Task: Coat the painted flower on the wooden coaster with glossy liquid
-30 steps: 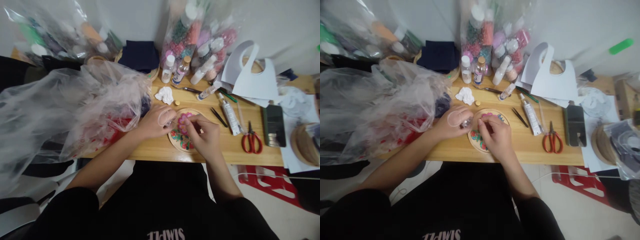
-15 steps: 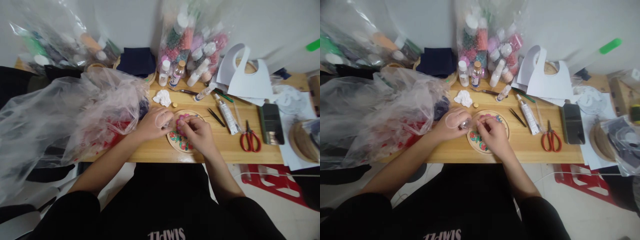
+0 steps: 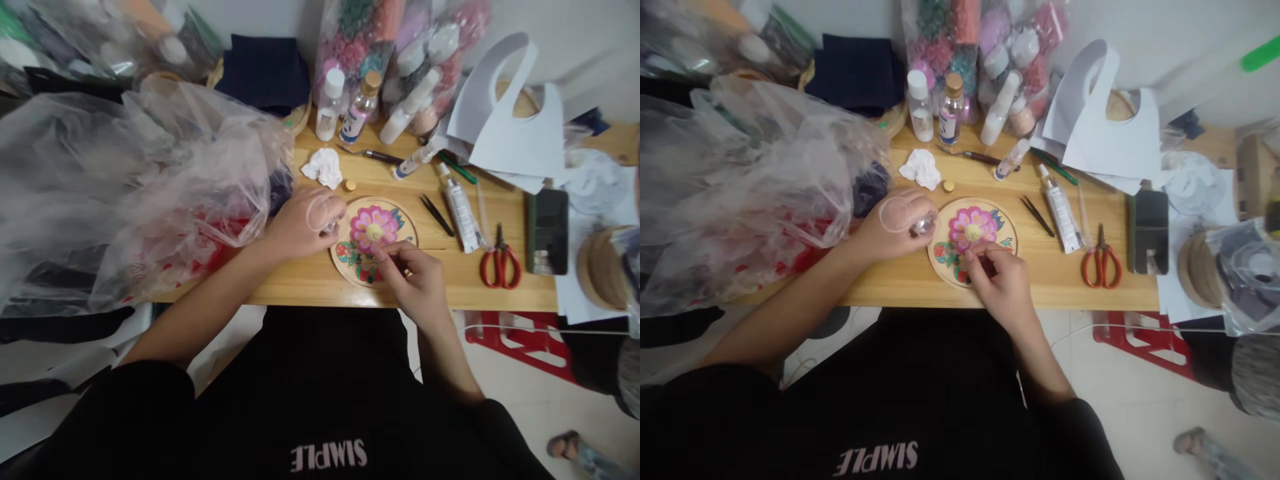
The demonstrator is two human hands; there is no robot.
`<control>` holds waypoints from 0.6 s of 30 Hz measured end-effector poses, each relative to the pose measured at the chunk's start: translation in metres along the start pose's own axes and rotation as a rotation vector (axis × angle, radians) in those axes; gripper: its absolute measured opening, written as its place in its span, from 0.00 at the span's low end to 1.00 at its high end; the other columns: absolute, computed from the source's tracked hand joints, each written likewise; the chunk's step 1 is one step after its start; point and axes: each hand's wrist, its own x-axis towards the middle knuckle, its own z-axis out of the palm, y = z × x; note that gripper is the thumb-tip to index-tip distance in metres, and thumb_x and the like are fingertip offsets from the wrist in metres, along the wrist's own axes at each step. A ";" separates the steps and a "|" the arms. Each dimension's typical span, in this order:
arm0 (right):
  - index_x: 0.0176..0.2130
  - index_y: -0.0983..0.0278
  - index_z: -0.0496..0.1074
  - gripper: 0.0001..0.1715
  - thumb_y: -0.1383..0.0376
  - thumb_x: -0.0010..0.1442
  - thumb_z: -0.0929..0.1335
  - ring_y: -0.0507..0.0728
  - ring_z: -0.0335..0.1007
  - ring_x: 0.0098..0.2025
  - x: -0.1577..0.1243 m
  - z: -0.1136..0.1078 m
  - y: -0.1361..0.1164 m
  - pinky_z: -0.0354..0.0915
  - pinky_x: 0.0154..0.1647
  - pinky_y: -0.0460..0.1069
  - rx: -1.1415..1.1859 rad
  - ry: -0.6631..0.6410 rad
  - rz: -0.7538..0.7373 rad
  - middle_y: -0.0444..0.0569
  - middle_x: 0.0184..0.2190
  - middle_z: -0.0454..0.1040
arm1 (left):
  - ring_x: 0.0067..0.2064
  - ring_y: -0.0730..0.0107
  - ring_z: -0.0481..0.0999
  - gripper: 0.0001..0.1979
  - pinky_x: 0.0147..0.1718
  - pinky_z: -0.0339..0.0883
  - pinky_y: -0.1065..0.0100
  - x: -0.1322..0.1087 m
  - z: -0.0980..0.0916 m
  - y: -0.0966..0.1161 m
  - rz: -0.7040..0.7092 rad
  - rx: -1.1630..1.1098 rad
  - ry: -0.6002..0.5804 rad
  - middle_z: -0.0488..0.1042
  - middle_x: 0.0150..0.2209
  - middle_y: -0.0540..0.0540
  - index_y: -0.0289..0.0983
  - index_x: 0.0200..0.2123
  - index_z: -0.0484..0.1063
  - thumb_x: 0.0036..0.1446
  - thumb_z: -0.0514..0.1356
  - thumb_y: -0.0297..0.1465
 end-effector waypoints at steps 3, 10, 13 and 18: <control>0.29 0.63 0.73 0.11 0.62 0.62 0.68 0.48 0.62 0.20 -0.002 0.005 0.002 0.59 0.21 0.45 -0.038 0.002 -0.013 0.44 0.24 0.75 | 0.40 0.62 0.73 0.04 0.41 0.65 0.62 0.000 0.000 0.000 0.004 0.007 0.006 0.73 0.35 0.44 0.36 0.35 0.70 0.56 0.56 0.29; 0.29 0.63 0.73 0.12 0.60 0.62 0.67 0.49 0.64 0.20 0.000 0.008 0.001 0.60 0.21 0.46 -0.047 -0.034 -0.005 0.46 0.25 0.76 | 0.42 0.60 0.73 0.04 0.42 0.65 0.61 0.001 0.000 0.000 0.000 0.013 -0.009 0.73 0.36 0.44 0.37 0.35 0.69 0.55 0.56 0.28; 0.30 0.63 0.74 0.11 0.61 0.62 0.67 0.49 0.64 0.20 0.001 0.009 0.000 0.60 0.22 0.46 -0.052 -0.033 -0.013 0.46 0.26 0.76 | 0.42 0.60 0.73 0.04 0.42 0.65 0.60 0.001 0.000 0.001 -0.018 0.008 -0.036 0.73 0.35 0.43 0.37 0.34 0.69 0.55 0.56 0.29; 0.31 0.63 0.74 0.10 0.62 0.63 0.67 0.49 0.65 0.22 0.001 0.009 0.002 0.61 0.23 0.46 -0.070 -0.041 -0.030 0.46 0.27 0.77 | 0.43 0.60 0.73 0.05 0.43 0.65 0.60 0.002 -0.002 0.003 -0.032 0.014 -0.064 0.73 0.36 0.43 0.37 0.36 0.69 0.56 0.54 0.28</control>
